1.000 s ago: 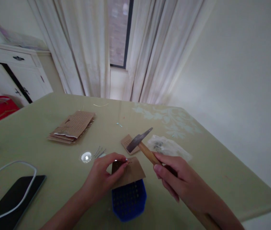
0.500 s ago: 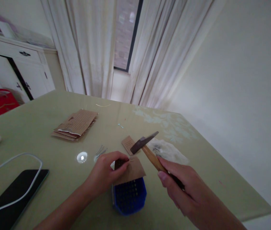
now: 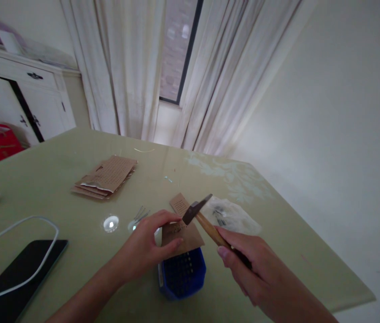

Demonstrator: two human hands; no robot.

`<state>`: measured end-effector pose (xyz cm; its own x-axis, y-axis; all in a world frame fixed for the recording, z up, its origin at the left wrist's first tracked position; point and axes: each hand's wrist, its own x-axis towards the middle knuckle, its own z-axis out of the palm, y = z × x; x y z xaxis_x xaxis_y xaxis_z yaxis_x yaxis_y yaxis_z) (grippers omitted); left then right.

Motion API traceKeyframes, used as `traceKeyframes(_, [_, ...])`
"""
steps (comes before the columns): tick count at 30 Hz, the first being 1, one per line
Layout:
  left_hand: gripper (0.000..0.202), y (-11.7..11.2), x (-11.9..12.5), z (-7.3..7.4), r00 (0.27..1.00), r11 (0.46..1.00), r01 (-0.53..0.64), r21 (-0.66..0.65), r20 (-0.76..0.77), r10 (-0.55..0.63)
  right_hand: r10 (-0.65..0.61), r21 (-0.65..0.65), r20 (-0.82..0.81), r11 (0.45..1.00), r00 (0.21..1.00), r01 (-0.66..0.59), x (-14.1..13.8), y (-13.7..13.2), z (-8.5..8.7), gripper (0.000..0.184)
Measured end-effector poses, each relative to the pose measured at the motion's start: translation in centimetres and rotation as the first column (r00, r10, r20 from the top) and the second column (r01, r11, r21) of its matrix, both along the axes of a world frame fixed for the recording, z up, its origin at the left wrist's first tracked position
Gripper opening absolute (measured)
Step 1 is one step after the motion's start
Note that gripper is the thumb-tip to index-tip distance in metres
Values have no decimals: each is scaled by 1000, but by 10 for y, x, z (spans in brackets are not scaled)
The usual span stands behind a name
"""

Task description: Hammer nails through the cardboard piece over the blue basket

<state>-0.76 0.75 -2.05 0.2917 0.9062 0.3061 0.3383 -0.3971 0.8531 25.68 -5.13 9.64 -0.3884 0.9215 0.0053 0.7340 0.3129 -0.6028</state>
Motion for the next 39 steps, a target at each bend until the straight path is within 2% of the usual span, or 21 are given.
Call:
traceKeyframes(3, [40,-1,-2,-4,999,997,20,-68,-39,-23,-11,-35,-13,999,1000,11,1,-3,-1,29])
traceKeyframes(6, [41,0,-2,-8,999,989,33,-141,-31,-38,-21,-15,-36,1000,999,21,-3,-4,-4,27])
traceKeyframes(13, [33,1,0,-4,996,979,84,-186,15,-83,80,26,51,996,995,-81,-16,-1,-16,25])
traceKeyframes(17, [37,1,0,-5,999,975,50,-217,-3,-52,58,106,42,992,997,-62,-14,-3,-18,32])
traceKeyframes(22, [32,2,0,-7,997,969,80,-234,22,-77,121,97,128,986,984,-134,-12,-6,-28,38])
traceKeyframes(28, [39,3,0,-7,999,971,37,-237,-3,-38,104,241,50,964,993,-113,-7,-9,-31,43])
traceKeyframes(34, [30,1,0,-6,998,972,63,-228,17,-60,96,90,2,991,995,-96,-17,-2,-35,29])
traceKeyframes(37, [31,-1,-2,-5,998,968,59,-245,-2,-61,-27,-58,-182,998,983,17,-12,16,-37,26])
traceKeyframes(39, [33,1,-5,-4,995,951,94,-295,8,-96,-138,-201,-355,977,925,68,-7,37,-45,34])
